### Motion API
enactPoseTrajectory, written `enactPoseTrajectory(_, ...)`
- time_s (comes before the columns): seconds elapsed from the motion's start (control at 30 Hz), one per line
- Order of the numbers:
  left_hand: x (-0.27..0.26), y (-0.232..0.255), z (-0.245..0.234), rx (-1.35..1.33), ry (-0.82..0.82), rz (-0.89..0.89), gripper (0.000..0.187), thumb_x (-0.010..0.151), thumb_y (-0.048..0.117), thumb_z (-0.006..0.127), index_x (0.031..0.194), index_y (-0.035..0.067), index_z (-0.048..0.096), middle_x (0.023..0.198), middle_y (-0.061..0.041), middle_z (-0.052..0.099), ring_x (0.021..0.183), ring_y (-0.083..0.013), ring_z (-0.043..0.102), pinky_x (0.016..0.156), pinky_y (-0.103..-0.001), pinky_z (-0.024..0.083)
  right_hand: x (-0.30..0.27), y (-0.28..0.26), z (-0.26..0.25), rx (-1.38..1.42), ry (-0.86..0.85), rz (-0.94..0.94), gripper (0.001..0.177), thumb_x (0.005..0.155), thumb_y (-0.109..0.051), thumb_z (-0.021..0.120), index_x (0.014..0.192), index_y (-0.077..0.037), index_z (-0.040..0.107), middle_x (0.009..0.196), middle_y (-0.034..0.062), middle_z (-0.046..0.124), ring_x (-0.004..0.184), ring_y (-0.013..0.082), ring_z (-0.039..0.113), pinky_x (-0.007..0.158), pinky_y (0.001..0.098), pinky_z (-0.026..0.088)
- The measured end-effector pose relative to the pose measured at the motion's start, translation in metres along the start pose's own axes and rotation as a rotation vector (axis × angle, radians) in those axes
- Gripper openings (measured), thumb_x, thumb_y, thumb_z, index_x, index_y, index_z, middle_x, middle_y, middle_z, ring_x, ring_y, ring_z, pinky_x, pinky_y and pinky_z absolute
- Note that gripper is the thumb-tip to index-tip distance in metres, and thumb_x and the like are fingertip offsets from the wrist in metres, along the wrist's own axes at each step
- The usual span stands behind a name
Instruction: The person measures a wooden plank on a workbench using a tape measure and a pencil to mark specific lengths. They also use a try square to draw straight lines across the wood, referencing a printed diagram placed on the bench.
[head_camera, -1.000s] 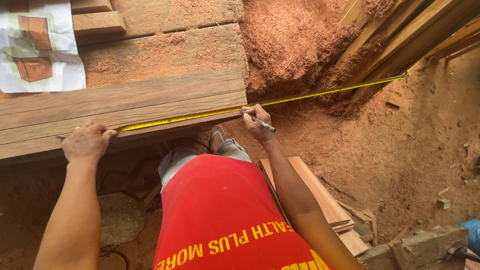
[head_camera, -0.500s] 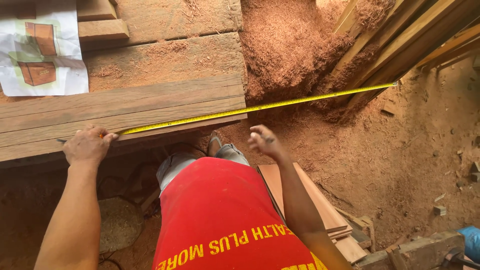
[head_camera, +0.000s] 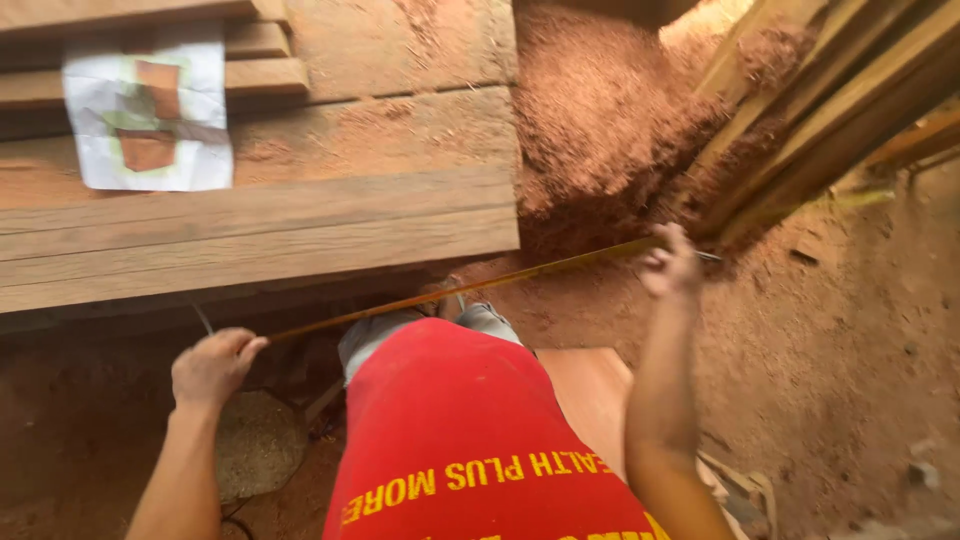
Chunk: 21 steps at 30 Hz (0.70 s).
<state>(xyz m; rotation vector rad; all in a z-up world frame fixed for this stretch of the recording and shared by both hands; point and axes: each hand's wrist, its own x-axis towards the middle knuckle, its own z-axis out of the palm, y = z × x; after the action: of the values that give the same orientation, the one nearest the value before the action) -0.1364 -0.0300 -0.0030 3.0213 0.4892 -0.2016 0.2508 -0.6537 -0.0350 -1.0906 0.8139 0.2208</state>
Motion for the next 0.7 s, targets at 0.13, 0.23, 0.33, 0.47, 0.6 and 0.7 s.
enactPoseTrajectory(0.13, -0.057, -0.044, 0.031, -0.041, 0.0, -0.268, 0.032, 0.092, 0.056, 0.067, 0.098, 0.027, 0.078, 0.097, 0.001, 0.077, 0.087, -0.0226, 0.074, 0.07, -0.039, 0.058, 0.043, -0.056, -0.083, 0.12, -0.145, -0.069, 0.017, 0.105, -0.026, 0.071, 0.118, -0.02, 0.061, 0.105, -0.0056, 0.065, 0.066, 0.0044, 0.047, 0.059, 0.0213, 0.037)
enactPoseTrajectory(0.23, -0.072, -0.037, 0.034, -0.058, 0.032, -0.33, 0.042, 0.087, 0.059, 0.068, 0.114, 0.027, 0.074, 0.102, -0.003, 0.077, 0.089, -0.0255, 0.074, 0.071, -0.041, 0.059, 0.053, -0.07, -0.089, 0.193, -0.168, -0.091, 0.01, 0.11, -0.031, 0.069, 0.111, -0.022, 0.065, 0.098, -0.0104, 0.068, 0.067, 0.0032, 0.048, 0.062, 0.022, 0.038)
enactPoseTrajectory(0.33, -0.054, 0.002, 0.028, -0.069, 0.036, -0.265, 0.065, 0.078, 0.066, 0.071, 0.128, 0.024, 0.069, 0.099, -0.007, 0.077, 0.087, -0.0277, 0.073, 0.071, -0.043, 0.06, 0.029, -0.06, -0.049, 0.166, -0.142, -0.133, 0.011, 0.11, -0.029, 0.068, 0.11, -0.018, 0.065, 0.099, -0.0081, 0.068, 0.067, 0.0029, 0.051, 0.062, 0.0217, 0.042)
enactPoseTrajectory(0.47, 0.009, 0.085, 0.003, -0.198, 0.151, -0.088, 0.084, 0.068, 0.073, 0.075, 0.129, 0.016, 0.066, 0.093, -0.009, 0.074, 0.085, -0.029, 0.071, 0.076, -0.045, 0.057, -0.094, -0.011, 0.1, -0.078, -0.149, -0.065, 0.015, 0.106, -0.023, 0.06, 0.11, -0.009, 0.065, 0.1, 0.0026, 0.07, 0.064, 0.002, 0.056, 0.053, 0.016, 0.051)
enactPoseTrajectory(0.6, 0.07, 0.164, -0.021, -0.308, 0.17, -0.05, 0.084, 0.072, 0.068, 0.078, 0.134, 0.013, 0.064, 0.095, -0.009, 0.074, 0.088, -0.0293, 0.069, 0.078, -0.046, 0.053, -0.133, 0.107, 0.153, -0.3, -0.529, 0.073, 0.004, 0.1, -0.007, 0.062, 0.103, -0.005, 0.06, 0.099, 0.0071, 0.069, 0.069, 0.0054, 0.06, 0.055, 0.0158, 0.051)
enactPoseTrajectory(0.7, 0.101, 0.193, -0.023, -0.495, 0.301, 0.08, 0.072, 0.076, 0.054, 0.079, 0.134, 0.013, 0.063, 0.107, -0.008, 0.072, 0.096, -0.0279, 0.068, 0.083, -0.044, 0.053, -0.173, 0.155, 0.175, -0.887, -0.78, -0.017, 0.034, 0.094, -0.02, 0.069, 0.121, 0.001, 0.07, 0.098, 0.015, 0.073, 0.066, 0.0163, 0.063, 0.048, 0.0304, 0.045)
